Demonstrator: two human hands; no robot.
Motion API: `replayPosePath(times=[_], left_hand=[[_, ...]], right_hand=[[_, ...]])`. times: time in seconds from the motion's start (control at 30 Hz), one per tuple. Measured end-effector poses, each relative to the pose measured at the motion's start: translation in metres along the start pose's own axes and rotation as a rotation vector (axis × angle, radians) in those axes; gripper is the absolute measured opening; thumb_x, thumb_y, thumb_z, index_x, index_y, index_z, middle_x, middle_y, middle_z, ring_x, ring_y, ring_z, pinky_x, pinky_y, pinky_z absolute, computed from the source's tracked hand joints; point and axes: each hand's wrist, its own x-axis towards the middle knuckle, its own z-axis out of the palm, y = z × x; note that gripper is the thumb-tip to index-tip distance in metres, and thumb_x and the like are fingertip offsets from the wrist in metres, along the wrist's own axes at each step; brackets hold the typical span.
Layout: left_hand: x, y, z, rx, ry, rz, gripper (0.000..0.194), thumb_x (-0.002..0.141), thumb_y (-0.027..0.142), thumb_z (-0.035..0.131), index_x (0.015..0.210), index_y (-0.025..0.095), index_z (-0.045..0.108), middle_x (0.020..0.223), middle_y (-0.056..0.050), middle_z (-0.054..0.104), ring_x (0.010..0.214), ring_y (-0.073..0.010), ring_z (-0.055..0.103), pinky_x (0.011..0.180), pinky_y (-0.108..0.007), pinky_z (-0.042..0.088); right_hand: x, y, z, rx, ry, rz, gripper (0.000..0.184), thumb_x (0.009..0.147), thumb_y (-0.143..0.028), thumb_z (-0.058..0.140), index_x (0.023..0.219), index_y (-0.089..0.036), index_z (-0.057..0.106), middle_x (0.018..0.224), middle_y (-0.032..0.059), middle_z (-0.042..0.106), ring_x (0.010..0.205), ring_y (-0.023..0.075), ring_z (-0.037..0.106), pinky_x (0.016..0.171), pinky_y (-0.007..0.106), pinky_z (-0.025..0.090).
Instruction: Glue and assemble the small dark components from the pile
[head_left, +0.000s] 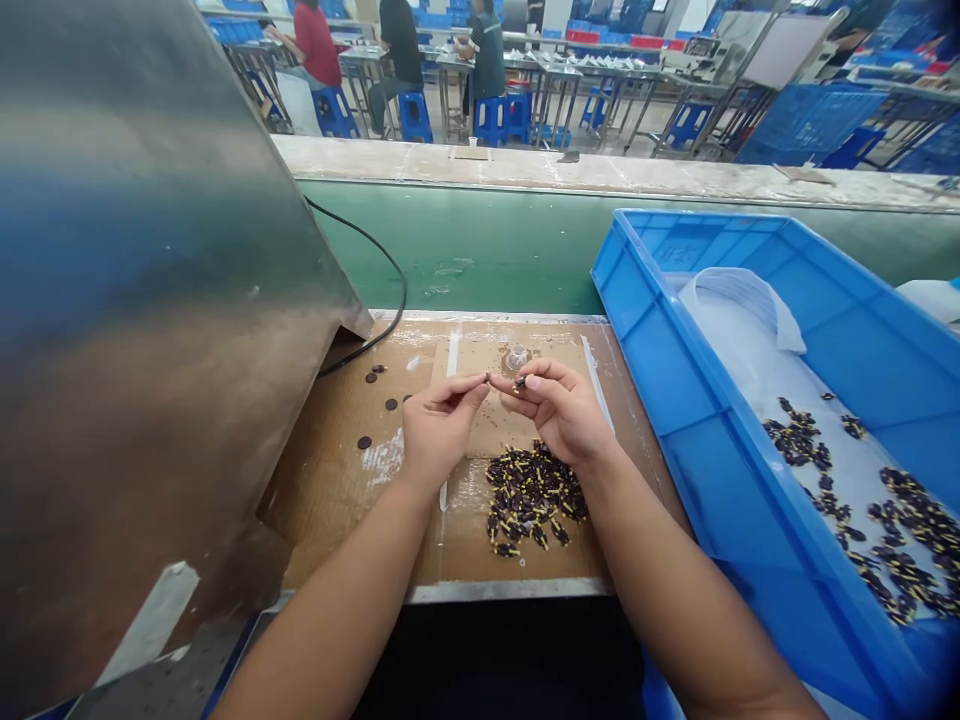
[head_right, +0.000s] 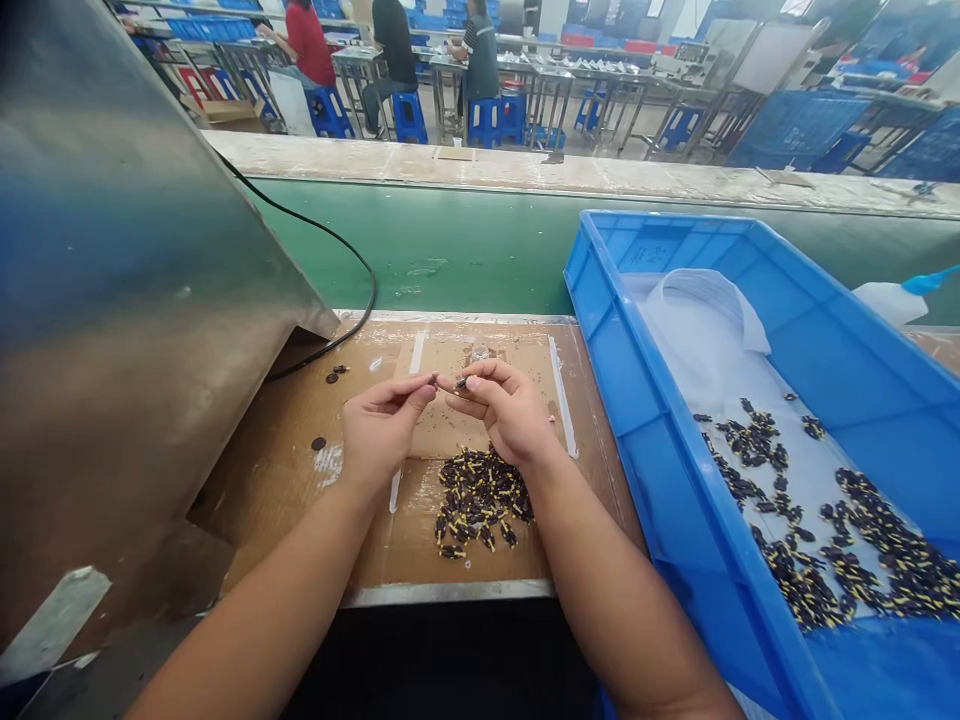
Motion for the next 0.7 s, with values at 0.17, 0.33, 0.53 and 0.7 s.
replayPosePath(times=[0.17,0.33,0.53,0.7], left_hand=[[0.003,0.009,0.004,-0.587,0.04,-0.405,0.031,0.06,0.029,0.097,0.081,0.018,0.077,0.09,-0.005,0.076,0.076,-0.0084,0.069,0.074,-0.016,0.057],[0.004,0.017,0.005,-0.699,0.034,-0.475,0.031,0.058,0.028,0.098,0.078,0.016,0.076,0.086,-0.003,0.075,0.074,-0.0063,0.068,0.074,-0.013,0.056],[0.001,0.017,0.004,-0.708,0.041,-0.443,0.028,0.061,0.025,0.097,0.08,0.017,0.077,0.087,-0.003,0.075,0.076,-0.0077,0.069,0.079,-0.017,0.057],[0.001,0.017,0.003,-0.692,0.025,-0.417,0.027,0.063,0.025,0.096,0.081,0.016,0.077,0.088,-0.003,0.075,0.076,-0.0076,0.068,0.079,-0.016,0.057]], right_hand=[[-0.006,0.003,0.012,-0.198,0.114,-0.244,0.016,0.084,-0.032,0.078,0.098,-0.026,0.075,0.09,-0.0007,0.074,0.08,0.0126,0.072,0.064,0.023,0.06],[-0.013,0.009,0.021,-0.411,0.131,-0.383,0.02,0.085,-0.028,0.077,0.105,-0.025,0.078,0.099,0.0023,0.079,0.081,0.0137,0.073,0.079,0.032,0.063],[-0.017,0.013,0.024,-0.528,0.081,-0.521,0.019,0.09,-0.021,0.072,0.107,-0.027,0.078,0.101,0.001,0.079,0.091,0.015,0.075,0.083,0.033,0.064],[-0.017,0.014,0.024,-0.577,0.091,-0.554,0.018,0.088,-0.02,0.074,0.104,-0.026,0.078,0.1,0.001,0.079,0.09,0.0152,0.075,0.081,0.032,0.064]])
